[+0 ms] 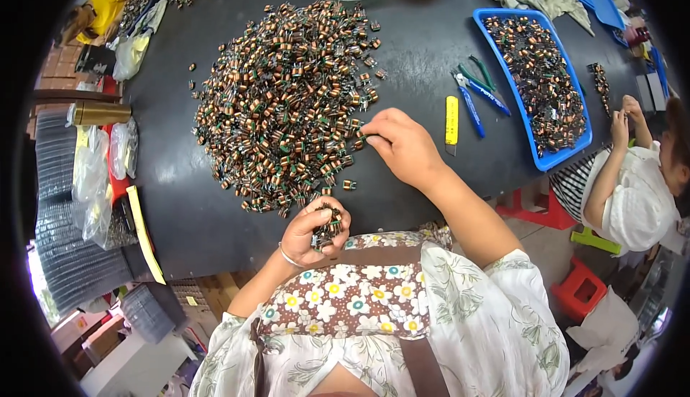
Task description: The person assembles electronic coil components by picking them from a pile, connecting them together into clusters by hand, and placing them into a tray.
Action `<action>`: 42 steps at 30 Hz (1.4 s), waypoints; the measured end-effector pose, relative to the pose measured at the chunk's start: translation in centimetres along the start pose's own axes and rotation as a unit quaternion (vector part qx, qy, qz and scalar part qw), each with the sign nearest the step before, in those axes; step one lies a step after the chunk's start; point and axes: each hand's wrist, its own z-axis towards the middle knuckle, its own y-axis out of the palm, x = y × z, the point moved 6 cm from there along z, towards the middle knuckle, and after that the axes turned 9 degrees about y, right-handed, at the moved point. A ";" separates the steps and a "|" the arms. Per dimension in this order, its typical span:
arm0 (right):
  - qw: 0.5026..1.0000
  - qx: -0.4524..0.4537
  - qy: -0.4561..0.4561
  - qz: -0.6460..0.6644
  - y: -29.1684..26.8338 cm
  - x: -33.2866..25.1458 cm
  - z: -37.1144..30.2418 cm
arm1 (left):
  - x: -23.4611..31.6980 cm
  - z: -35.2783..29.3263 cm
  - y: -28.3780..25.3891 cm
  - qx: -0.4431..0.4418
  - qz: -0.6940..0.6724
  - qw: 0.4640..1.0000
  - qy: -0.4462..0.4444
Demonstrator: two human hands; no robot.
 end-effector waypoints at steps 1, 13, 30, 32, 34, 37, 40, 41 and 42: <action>0.999 0.000 -0.039 -0.031 0.6 -0.4 0.0 | 0.0 0.0 0.0 0.000 -0.001 1.000 0.001; 0.988 -0.087 0.006 -0.129 1.1 -0.6 0.1 | 1.0 0.5 -0.1 0.066 0.069 0.995 0.040; 0.907 -0.192 0.229 0.296 3.8 1.3 -3.2 | 0.5 0.2 -0.3 0.010 0.053 0.999 0.003; 0.908 -0.200 0.225 0.292 3.9 1.4 -3.2 | 0.5 0.2 -0.3 0.013 0.055 0.998 0.004; 0.909 -0.207 0.221 0.287 3.9 1.4 -3.1 | 0.4 0.2 -0.4 0.011 0.062 0.998 0.003; 0.873 -0.230 0.224 0.367 3.6 0.8 -3.0 | 0.4 0.3 -0.3 0.011 0.067 0.998 0.003; 0.746 -0.234 0.250 0.571 3.0 0.6 -2.6 | 0.4 0.3 -0.3 0.007 0.067 0.998 0.004; 0.747 -0.234 0.249 0.571 3.0 0.8 -2.3 | 0.5 0.3 -0.3 0.001 0.067 0.998 0.004; 0.826 -0.221 0.242 0.458 2.8 1.5 -2.0 | 0.5 0.3 -0.2 0.001 0.067 0.998 0.004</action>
